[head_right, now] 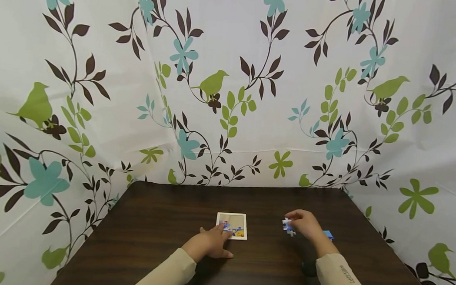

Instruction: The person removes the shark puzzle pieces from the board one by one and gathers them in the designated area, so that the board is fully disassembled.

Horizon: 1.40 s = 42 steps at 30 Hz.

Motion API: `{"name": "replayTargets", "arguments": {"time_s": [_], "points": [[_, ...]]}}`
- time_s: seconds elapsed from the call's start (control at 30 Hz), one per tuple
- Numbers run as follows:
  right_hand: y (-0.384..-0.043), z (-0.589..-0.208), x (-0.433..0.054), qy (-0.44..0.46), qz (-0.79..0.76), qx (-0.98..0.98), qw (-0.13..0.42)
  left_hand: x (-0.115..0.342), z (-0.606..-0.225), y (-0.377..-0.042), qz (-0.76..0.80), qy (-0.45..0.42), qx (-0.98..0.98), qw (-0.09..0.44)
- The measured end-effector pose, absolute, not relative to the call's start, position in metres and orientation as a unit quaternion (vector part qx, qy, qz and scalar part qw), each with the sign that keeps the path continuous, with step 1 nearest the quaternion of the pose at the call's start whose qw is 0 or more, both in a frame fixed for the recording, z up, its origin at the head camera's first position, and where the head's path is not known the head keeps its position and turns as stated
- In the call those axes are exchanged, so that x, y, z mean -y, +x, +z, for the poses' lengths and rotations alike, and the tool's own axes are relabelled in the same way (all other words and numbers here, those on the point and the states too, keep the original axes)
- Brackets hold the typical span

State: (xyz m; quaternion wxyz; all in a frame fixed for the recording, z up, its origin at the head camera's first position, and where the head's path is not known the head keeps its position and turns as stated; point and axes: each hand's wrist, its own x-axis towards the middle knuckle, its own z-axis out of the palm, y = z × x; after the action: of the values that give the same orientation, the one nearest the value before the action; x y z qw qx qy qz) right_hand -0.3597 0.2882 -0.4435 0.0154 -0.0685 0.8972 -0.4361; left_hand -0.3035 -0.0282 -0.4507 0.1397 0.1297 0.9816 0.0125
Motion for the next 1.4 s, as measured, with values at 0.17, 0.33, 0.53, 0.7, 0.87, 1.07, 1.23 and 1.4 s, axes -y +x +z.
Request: {"name": "replayTargets", "arguments": {"time_s": [0.17, 0.33, 0.53, 0.7, 0.87, 1.07, 1.23, 1.4], "points": [[-0.344, -0.453, -0.340, -0.017, -0.400, -0.916, 0.034, 0.031, -0.456, -0.305, 0.009, 0.127, -0.983, 0.136], [-0.336, -0.471, -0.368, 0.008, -0.390, -0.919, 0.048, 0.033, -0.460, -0.307, 0.003, 0.129, -0.983, 0.133], [-0.332, -0.481, -0.376, 0.020, -0.403, -0.913, 0.059, 0.031, -0.458, -0.306, 0.007, 0.134, -0.983, 0.128], [-0.331, -0.480, -0.375, 0.013, -0.371, -0.928, 0.044, 0.029, -0.456, -0.305, 0.014, 0.137, -0.982, 0.129], [-0.332, -0.479, -0.372, 0.000, -0.337, -0.941, 0.035, 0.029, -0.455, -0.303, 0.016, 0.138, -0.982, 0.127], [-0.333, -0.477, -0.368, -0.018, -0.310, -0.950, 0.021, 0.030, -0.453, -0.302, 0.014, 0.137, -0.982, 0.129], [-0.335, -0.478, -0.367, -0.013, -0.300, -0.954, 0.021, 0.031, -0.454, -0.302, 0.016, 0.138, -0.982, 0.130], [-0.334, -0.477, -0.367, -0.016, -0.297, -0.954, 0.031, 0.031, -0.455, -0.302, 0.017, 0.139, -0.982, 0.128]]}}
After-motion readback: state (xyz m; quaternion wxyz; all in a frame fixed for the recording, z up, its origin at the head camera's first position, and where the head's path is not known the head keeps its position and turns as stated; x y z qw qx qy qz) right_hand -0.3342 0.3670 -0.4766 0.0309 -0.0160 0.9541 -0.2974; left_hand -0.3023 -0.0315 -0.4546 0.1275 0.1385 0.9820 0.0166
